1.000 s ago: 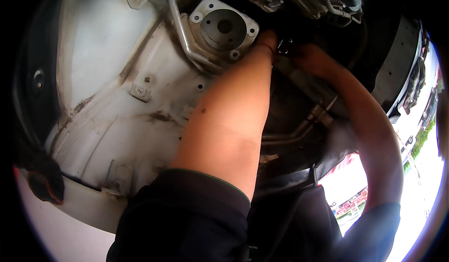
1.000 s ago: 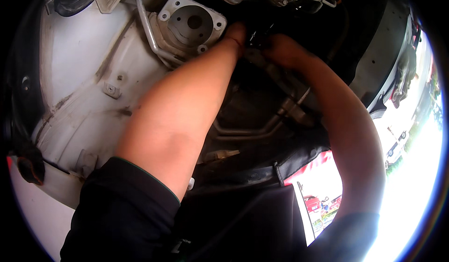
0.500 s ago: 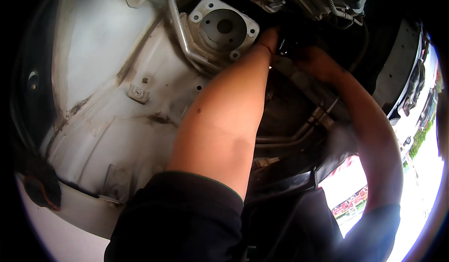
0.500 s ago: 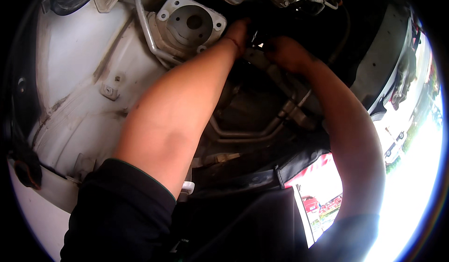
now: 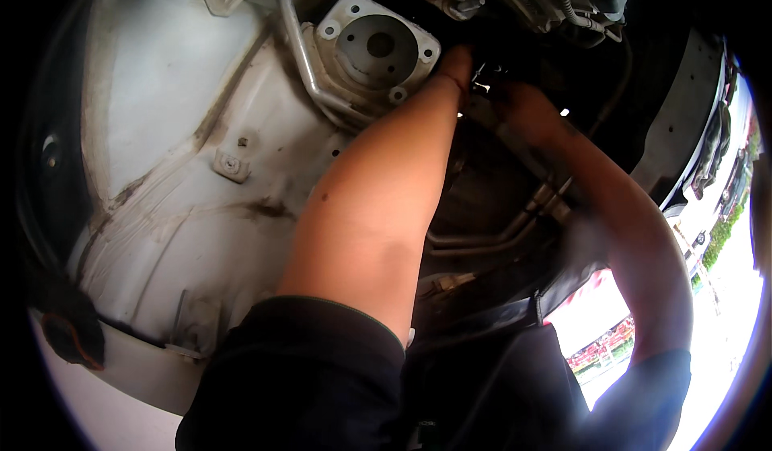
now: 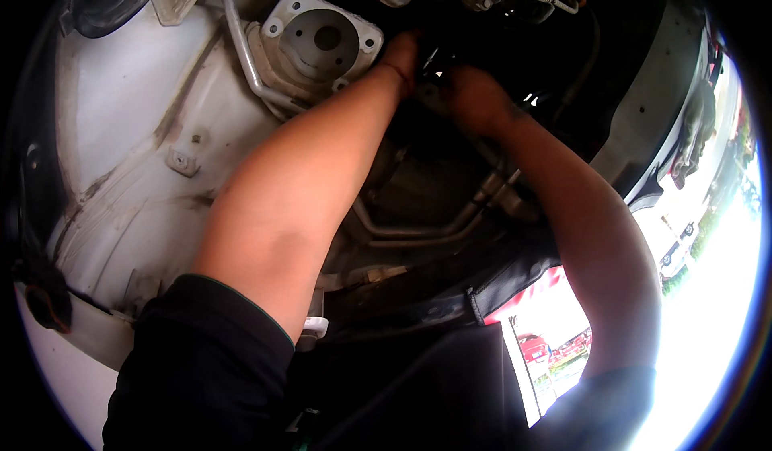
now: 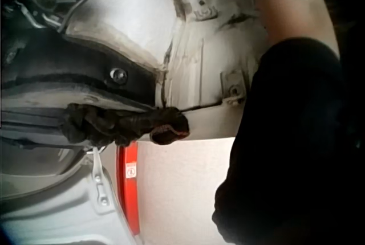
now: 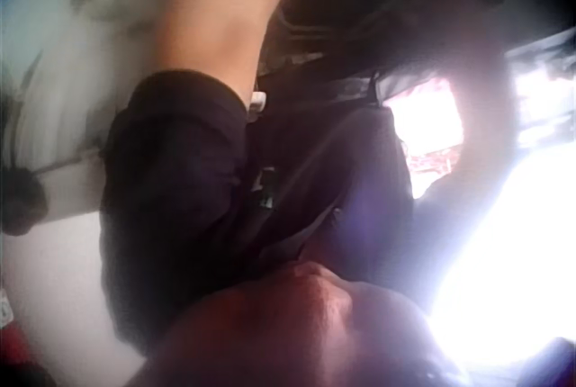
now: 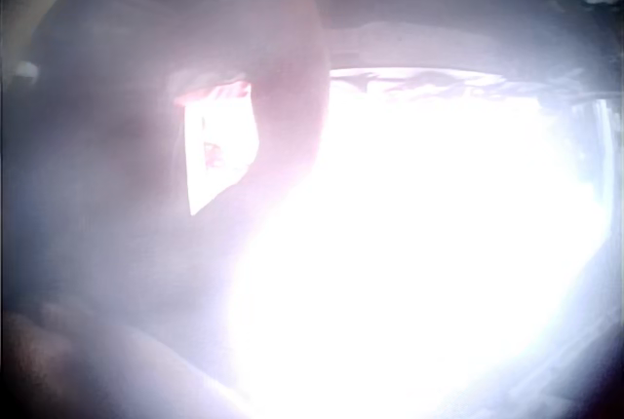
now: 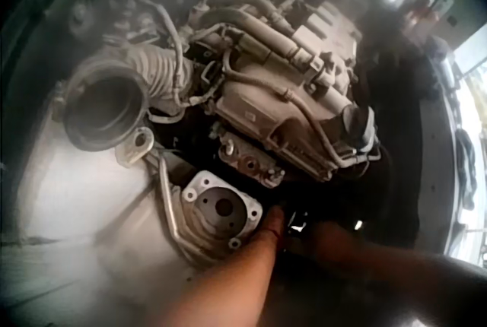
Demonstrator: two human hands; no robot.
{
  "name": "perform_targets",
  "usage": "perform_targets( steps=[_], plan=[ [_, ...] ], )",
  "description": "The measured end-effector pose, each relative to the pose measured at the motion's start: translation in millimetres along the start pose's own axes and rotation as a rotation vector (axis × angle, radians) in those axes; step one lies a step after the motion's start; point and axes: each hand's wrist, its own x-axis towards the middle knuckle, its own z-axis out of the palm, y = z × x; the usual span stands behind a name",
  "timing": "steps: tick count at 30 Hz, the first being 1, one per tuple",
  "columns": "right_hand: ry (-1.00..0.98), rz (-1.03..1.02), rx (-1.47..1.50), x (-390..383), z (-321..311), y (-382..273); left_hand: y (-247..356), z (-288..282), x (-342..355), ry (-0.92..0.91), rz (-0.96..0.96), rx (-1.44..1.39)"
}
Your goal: The person works inside the engine bay of a vehicle, using a socket wrench to loosen or tighten a bolt near the engine block. The person periodically reaches for a different tool from a set resting on the vehicle's frame and continues working in the same area.
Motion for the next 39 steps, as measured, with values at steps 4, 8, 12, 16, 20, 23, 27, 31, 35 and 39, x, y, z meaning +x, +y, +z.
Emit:
perform_targets(
  steps=[4,8,12,16,20,23,27,31,35,39],
  plan=[
    [-0.014,-0.009,-0.040,2,-7,-12,-4,-16,12,-0.003,0.074,0.168],
    [-0.068,-0.032,-0.053,5,-15,-7,13,-4,-2,-0.054,0.423,1.499],
    [-0.010,-0.046,-0.066,4,-16,-8,22,11,-15,-0.190,0.509,2.029],
    [0.003,-0.017,-0.022,4,-16,-11,39,7,-17,-0.297,0.275,1.911],
    [-0.016,0.010,-0.016,6,-10,-3,37,7,-18,-0.097,0.206,1.740],
    [-0.057,0.078,-0.059,5,-9,6,40,13,-24,-0.162,0.096,1.570],
    [-0.026,0.002,-0.018,7,-9,2,31,5,-11,0.009,0.267,1.657],
    [-0.076,0.010,0.142,-1,-22,-20,34,11,-23,-0.045,0.360,1.747],
    [-0.170,-0.017,0.122,1,-43,-40,30,-6,-8,0.004,0.383,1.739],
    [-0.143,0.071,-0.028,5,-26,-9,33,0,-9,-0.140,0.478,1.864]
  ],
)
